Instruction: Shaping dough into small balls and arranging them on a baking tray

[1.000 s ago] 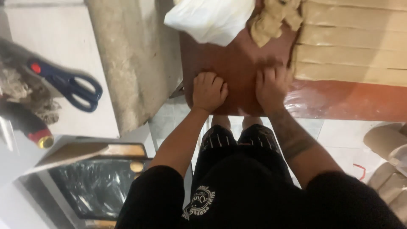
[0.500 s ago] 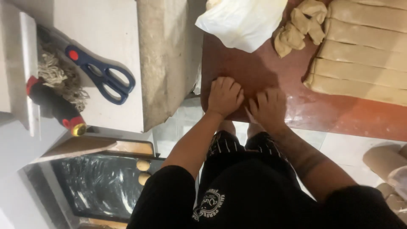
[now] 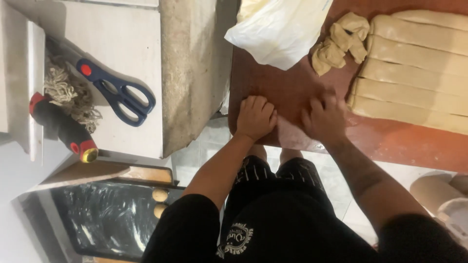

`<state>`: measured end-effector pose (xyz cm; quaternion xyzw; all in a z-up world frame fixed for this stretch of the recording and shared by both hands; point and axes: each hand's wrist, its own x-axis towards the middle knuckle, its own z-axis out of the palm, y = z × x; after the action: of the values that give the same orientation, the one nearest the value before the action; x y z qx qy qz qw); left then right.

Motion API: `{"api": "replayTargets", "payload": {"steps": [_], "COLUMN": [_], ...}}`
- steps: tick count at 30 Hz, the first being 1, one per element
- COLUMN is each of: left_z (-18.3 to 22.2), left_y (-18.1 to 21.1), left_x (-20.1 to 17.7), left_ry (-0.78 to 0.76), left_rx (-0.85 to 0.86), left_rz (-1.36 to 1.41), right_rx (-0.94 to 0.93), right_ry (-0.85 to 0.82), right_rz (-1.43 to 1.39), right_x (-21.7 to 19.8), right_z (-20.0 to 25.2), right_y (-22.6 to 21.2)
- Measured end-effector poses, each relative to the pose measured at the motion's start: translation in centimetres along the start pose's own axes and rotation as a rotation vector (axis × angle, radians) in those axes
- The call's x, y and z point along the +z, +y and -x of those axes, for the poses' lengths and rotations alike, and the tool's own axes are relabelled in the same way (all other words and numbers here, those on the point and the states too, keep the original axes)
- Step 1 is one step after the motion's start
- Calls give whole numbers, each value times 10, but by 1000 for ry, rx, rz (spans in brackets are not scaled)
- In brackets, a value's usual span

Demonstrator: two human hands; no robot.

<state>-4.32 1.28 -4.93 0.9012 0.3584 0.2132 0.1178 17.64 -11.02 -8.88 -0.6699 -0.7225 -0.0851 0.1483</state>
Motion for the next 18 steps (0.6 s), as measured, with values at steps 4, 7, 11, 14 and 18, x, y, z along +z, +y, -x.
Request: {"api": "replayTargets", "payload": {"steps": [4,7,11,14,18], "left_z": [5,-3,1,2,17], "left_y": [7,0,5,6,4], "left_x": [-9,-5,-4,-7,-14], "left_ry": [-36,-29,-6,-50,-76], "left_rx": [-2,10,16,26,43], "left_rz": [-6,-14,-40,-47,-25], "right_rx": [148,-13,507,252,35], "right_ry": [23,25,-276,-90,-7], "right_rz": [-92,-109,-25,33,-53], "right_x": [-29,-17,-25,-40,-43], "right_z": [-29,2,-58,-54,0], "right_y": [-54,-26,-32,-58,-20]}}
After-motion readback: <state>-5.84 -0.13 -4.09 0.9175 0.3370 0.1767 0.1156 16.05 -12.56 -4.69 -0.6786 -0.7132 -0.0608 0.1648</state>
